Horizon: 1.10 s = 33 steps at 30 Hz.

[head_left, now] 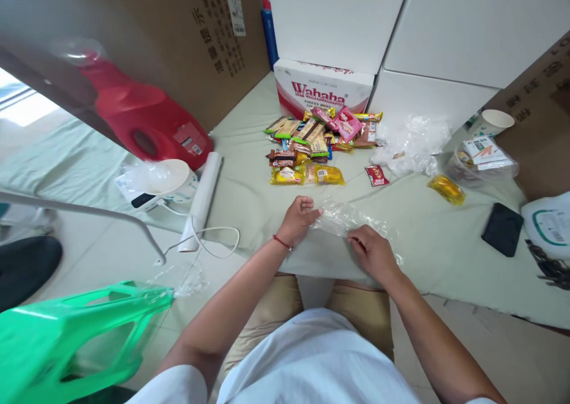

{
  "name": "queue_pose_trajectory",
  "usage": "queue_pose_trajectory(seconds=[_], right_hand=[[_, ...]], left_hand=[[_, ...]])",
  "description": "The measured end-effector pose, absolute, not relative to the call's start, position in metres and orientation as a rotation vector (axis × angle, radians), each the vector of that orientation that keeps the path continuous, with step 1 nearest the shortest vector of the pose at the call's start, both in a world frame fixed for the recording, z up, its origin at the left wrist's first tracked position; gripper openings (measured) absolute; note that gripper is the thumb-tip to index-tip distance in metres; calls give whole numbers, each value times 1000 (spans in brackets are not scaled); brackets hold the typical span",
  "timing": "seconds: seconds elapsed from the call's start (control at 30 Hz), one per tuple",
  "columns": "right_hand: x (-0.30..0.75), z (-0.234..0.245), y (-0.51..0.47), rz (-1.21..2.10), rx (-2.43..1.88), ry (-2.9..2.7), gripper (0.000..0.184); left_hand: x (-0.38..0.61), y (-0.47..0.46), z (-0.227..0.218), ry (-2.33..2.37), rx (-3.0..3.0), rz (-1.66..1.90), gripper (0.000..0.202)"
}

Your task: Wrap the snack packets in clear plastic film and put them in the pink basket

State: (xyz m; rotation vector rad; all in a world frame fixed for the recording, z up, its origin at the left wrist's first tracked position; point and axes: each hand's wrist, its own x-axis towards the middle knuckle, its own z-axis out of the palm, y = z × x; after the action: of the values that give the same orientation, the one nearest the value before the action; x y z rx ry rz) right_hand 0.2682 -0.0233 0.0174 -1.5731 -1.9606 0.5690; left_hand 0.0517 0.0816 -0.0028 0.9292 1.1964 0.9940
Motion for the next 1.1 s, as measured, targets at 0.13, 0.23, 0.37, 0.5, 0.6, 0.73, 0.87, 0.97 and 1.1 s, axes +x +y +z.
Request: queue_pose_trajectory(seconds=[0.13, 0.23, 0.37, 0.5, 0.6, 0.73, 0.87, 0.97, 1.1], right_hand=[[265, 21, -27, 998, -1604, -1397, 29], [254, 28, -30, 1259, -1585, -1034, 41], [236, 35, -30, 1362, -1484, -841, 49], [228, 36, -28, 1363, -1465, -776, 47], [232, 35, -27, 1312, -1473, -745, 43], [241, 36, -27, 1280, -1472, -666, 41], [239, 37, -27, 1302, -1465, -664, 41], [235, 37, -27, 1305, -1478, -711, 38], [239, 39, -26, 1326, -1475, -795, 39]], left_hand=[[39, 71, 2, 1274, 848, 1234, 48], [39, 41, 9, 1357, 959, 1323, 35], [61, -6, 18, 1108, 1065, 1024, 34], [83, -19, 20, 1078, 1063, 932, 39], [84, -9, 15, 1077, 1029, 941, 36], [77, 0, 13, 1119, 955, 969, 37], [79, -4, 17, 976, 947, 898, 39], [84, -6, 19, 953, 948, 880, 40], [83, -1, 16, 952, 882, 867, 40]])
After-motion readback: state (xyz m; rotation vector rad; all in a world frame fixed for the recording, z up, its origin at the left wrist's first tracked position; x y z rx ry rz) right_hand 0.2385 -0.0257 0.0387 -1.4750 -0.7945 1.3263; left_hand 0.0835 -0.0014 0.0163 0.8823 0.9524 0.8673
